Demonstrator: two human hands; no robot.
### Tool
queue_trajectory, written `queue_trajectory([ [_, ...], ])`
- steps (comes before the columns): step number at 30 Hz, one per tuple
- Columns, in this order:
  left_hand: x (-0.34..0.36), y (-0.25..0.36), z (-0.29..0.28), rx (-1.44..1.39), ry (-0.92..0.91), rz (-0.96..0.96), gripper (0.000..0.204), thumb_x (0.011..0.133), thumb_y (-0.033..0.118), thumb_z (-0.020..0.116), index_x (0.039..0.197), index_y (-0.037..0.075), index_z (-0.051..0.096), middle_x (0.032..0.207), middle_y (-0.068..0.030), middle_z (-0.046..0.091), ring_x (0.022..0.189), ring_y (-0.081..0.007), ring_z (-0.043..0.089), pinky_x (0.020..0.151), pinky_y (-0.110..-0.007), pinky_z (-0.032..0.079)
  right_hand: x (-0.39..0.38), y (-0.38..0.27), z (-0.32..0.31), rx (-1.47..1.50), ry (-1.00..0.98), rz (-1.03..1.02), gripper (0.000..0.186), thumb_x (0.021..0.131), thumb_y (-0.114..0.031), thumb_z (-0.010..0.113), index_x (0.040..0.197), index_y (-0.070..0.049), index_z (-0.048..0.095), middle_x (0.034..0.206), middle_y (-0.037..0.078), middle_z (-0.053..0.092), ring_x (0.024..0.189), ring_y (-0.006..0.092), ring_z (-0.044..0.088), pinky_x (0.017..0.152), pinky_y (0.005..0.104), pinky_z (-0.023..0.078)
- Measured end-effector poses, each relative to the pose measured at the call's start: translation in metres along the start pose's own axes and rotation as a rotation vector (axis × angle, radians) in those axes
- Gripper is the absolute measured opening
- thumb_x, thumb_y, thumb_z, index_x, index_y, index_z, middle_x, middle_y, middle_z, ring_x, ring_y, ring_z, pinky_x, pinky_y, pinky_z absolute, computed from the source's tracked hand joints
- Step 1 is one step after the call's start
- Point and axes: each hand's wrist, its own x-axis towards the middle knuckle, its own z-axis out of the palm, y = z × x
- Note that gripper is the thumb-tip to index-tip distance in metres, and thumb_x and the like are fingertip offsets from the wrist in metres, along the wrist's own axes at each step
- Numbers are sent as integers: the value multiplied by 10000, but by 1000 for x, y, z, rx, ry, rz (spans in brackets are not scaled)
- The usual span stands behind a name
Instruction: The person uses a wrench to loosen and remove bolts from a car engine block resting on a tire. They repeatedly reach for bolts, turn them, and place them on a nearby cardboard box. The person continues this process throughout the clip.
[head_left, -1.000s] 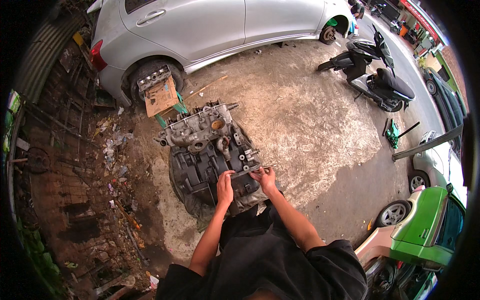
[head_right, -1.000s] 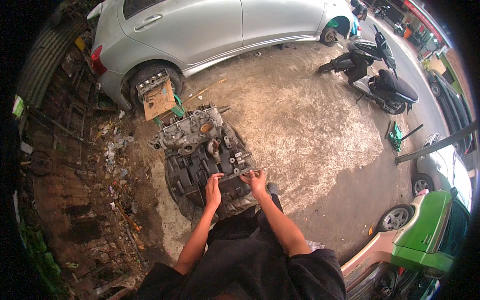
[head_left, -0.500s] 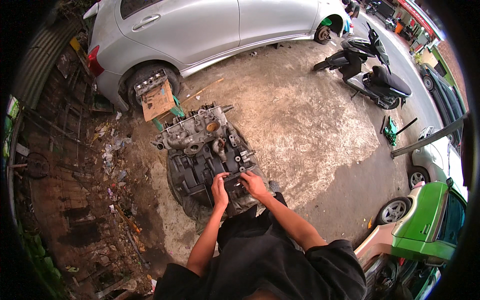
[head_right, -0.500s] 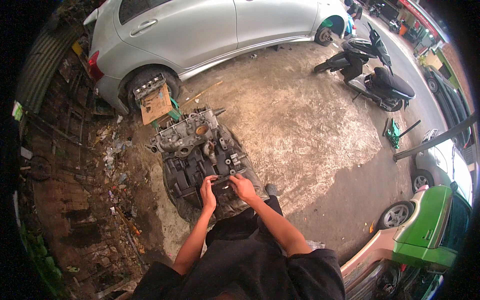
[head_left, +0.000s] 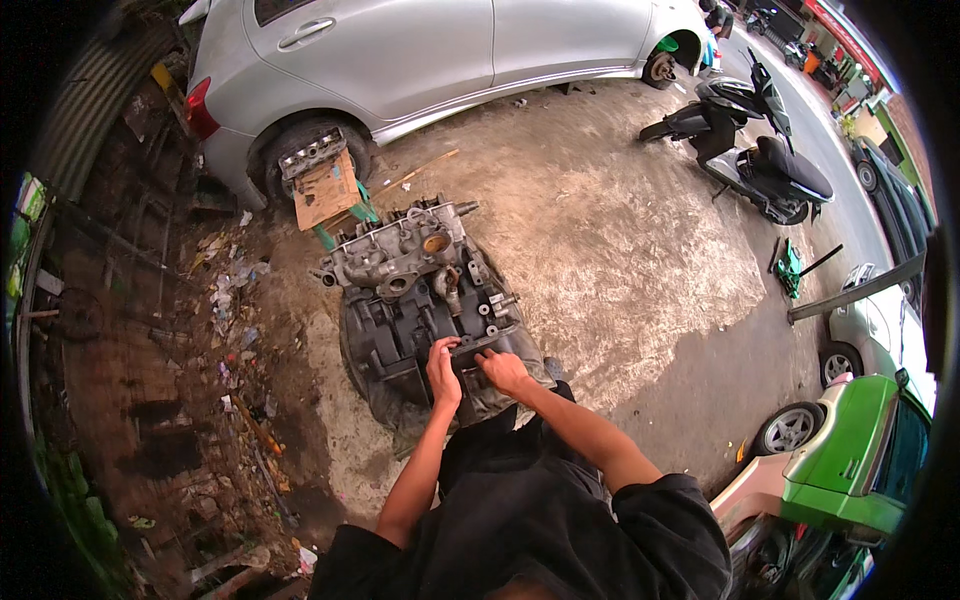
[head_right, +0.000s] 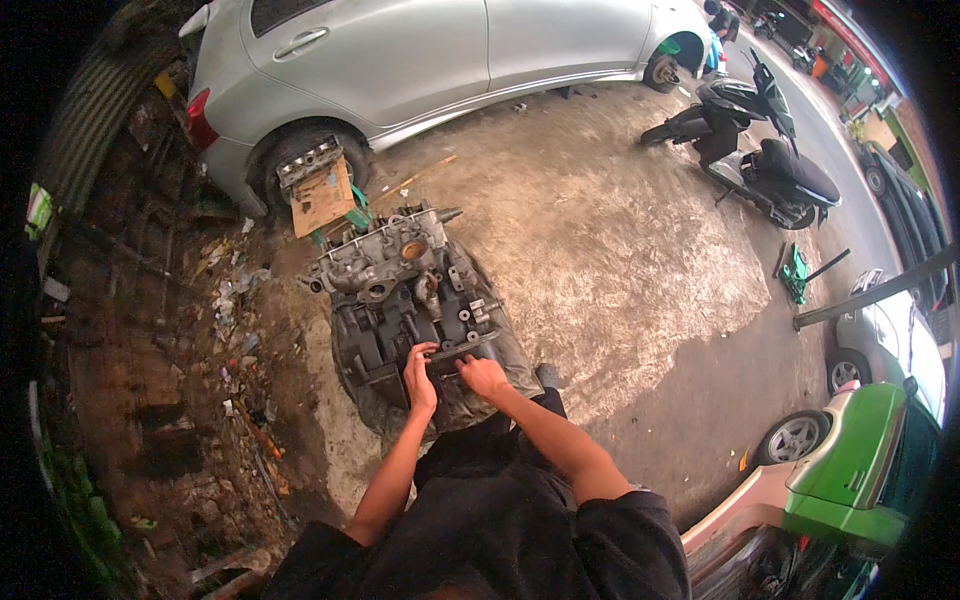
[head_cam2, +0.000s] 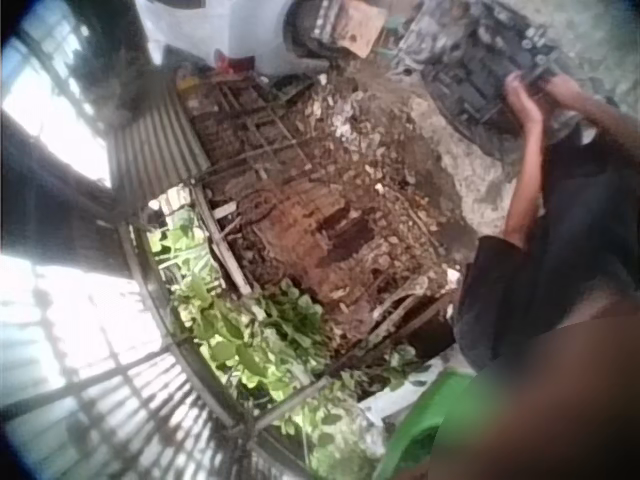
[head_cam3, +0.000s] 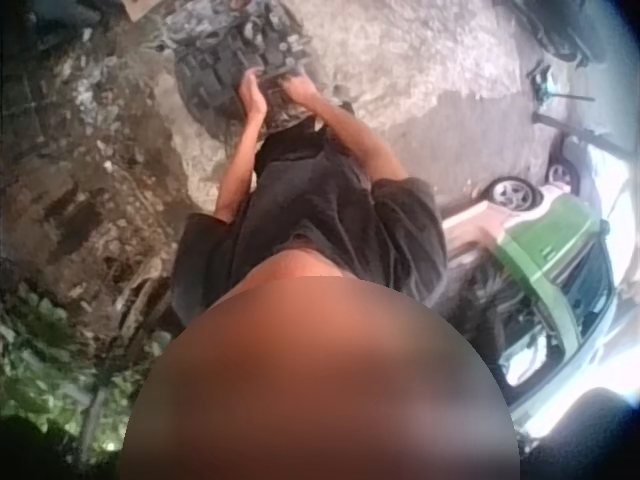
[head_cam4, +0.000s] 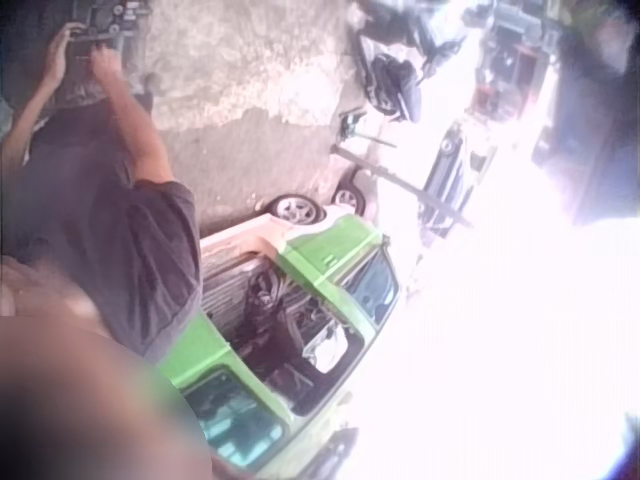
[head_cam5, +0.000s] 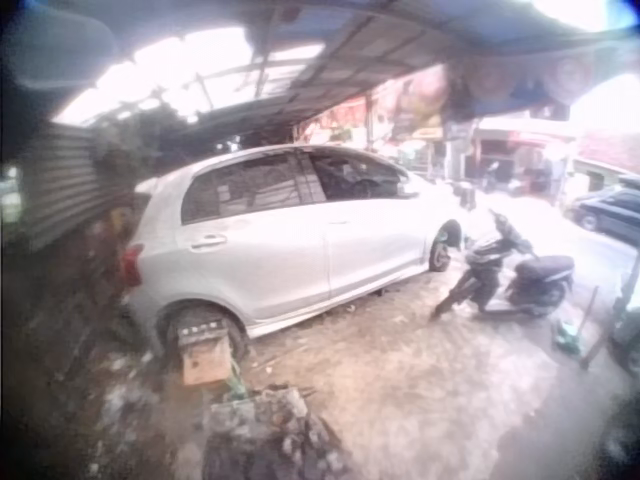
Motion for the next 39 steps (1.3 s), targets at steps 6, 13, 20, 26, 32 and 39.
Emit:
queue_trajectory([
  [6,-1,-2,2,40,-21,32,452,1003,345,303,1030,-1,594,1022,-153,587,984,-305,555,882,-377,406,-22,20,-6,361,413,94,128,883,-107,547,991,-40,527,882,205,577,827,391,621,651,480,499],
  [13,0,0,2,136,-71,73,434,998,336,307,1023,13,595,1016,-155,580,985,-323,555,872,-370,408,-9,59,32,1383,559,649,190,992,-180,459,997,10,457,876,228,635,729,344,675,605,411,525],
  [20,2,2,1,150,-101,42,494,1002,410,294,1042,20,595,1048,-134,583,1007,-295,554,898,-385,403,1,70,39,1818,428,711,233,1018,-216,405,1056,12,437,895,185,646,808,292,685,637,373,538],
  [26,3,1,2,169,-81,61,451,1002,357,304,1015,11,593,1012,-162,586,999,-331,558,871,-387,408,7,75,32,1789,340,706,242,1015,-222,418,1049,16,444,916,179,656,814,282,682,658,369,535],
  [32,2,2,2,177,-92,59,445,1003,351,305,1018,8,590,1022,-165,586,1009,-338,554,882,-390,405,12,77,37,1815,348,706,273,1012,-228,430,1079,36,426,903,192,655,820,296,686,664,376,553],
  [39,2,1,2,174,-94,46,435,1003,342,313,1022,4,587,1021,-166,582,1012,-340,554,883,-391,407,12,75,35,1888,353,750,297,1011,-229,431,1103,52,403,927,217,648,835,317,683,675,389,562],
])
